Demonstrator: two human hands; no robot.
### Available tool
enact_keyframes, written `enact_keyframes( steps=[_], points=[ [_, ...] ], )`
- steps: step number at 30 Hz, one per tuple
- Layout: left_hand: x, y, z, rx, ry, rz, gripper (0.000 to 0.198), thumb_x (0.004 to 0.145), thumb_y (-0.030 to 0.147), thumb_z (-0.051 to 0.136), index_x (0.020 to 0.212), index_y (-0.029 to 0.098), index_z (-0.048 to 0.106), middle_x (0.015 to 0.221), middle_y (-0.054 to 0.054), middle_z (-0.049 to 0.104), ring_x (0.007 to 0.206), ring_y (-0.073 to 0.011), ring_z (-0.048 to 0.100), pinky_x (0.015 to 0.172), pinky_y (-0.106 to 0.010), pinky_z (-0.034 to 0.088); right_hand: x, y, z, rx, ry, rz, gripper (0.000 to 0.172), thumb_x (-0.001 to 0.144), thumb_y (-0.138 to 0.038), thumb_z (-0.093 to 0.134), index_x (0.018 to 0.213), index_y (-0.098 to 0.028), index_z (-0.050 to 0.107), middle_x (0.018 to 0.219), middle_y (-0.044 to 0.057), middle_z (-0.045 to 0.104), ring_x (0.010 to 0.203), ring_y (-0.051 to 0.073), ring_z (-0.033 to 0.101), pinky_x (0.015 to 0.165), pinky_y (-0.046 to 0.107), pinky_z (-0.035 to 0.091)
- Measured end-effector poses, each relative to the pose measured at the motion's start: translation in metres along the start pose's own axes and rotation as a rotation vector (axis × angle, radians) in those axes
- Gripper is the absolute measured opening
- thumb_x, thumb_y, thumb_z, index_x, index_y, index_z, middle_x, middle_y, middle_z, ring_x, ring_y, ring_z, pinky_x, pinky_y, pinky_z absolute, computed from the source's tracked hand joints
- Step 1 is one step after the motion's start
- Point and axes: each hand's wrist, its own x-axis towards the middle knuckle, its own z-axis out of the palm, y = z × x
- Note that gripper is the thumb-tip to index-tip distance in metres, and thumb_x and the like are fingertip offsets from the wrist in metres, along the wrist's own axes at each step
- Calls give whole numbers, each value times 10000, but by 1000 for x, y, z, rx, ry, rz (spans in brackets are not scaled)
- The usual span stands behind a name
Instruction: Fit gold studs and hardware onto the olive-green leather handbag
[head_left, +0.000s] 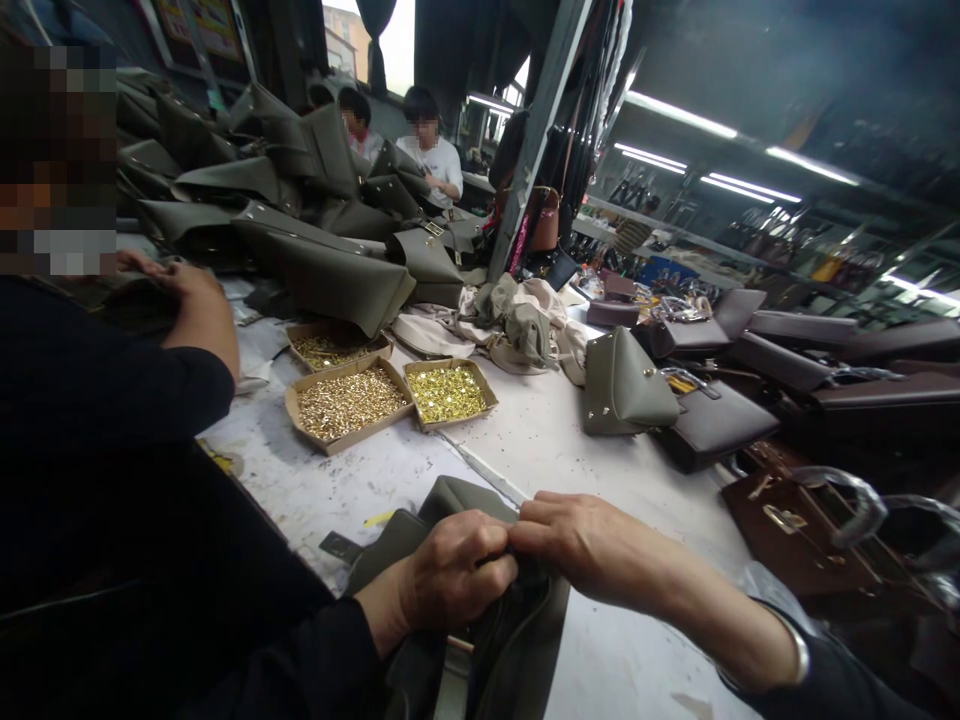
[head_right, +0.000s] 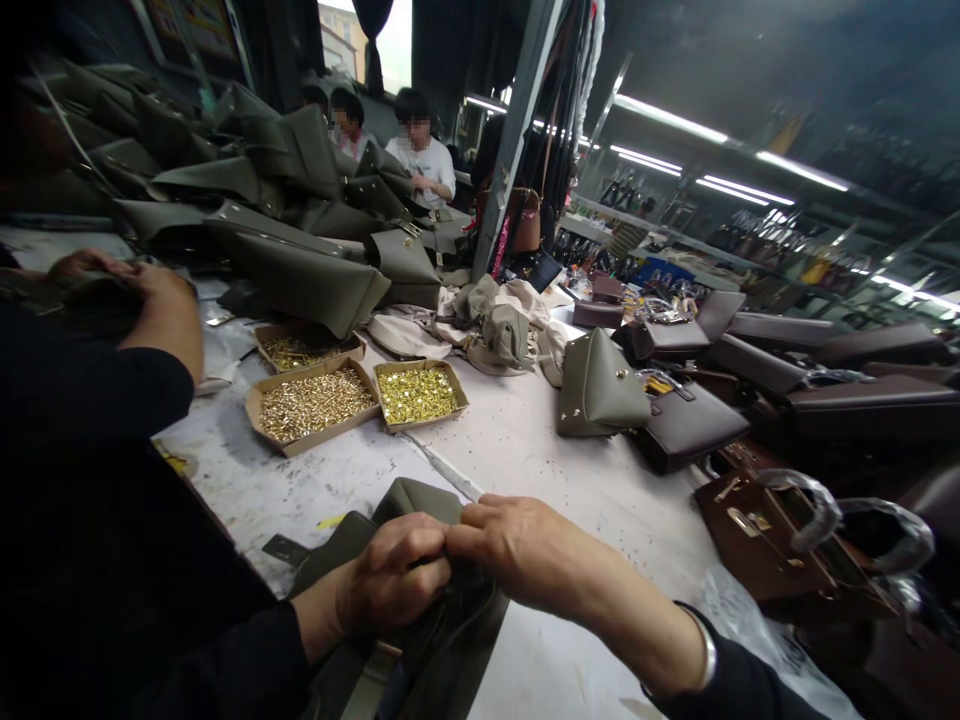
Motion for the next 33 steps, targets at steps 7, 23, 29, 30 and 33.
enact_keyframes(
  steps=[7,23,29,30,33],
  points=[
    [-7,-1,5,-23,-19,-10,95,949,132,507,979,171,588,899,-52,605,812,-174,626,733,-303,545,1,-8,2,-161,-16,-33,136,993,-95,503,997,-199,591,934,39,624,821,194,499,722,319,388],
    [-5,1,0,43,0,-24,121,902,114,523,1000,178,555,899,-62,618,830,-192,657,727,-332,623,10,0,6,127,-13,139,150,986,-179,553,837,-189,559,815,-14,577,768,131,537,695,243,370],
    [-8,1,1,38,-6,-50,146,899,122,542,1029,185,564,928,-68,639,854,-197,681,763,-344,634,12,4,13,204,26,157,187,967,-195,563,784,-196,525,771,-31,561,734,117,504,687,238,342],
    [-9,0,1,38,-6,-55,147,899,128,549,1033,186,565,936,-70,643,861,-198,684,770,-344,635,12,5,14,214,31,166,194,964,-199,565,775,-196,521,761,-32,558,725,114,498,682,237,337],
    [-9,1,1,40,-3,-63,149,903,144,556,1044,190,562,940,-71,651,862,-196,686,768,-339,637,13,7,16,253,29,190,221,952,-216,571,740,-194,511,730,-37,549,691,106,476,659,235,321]
  ],
)
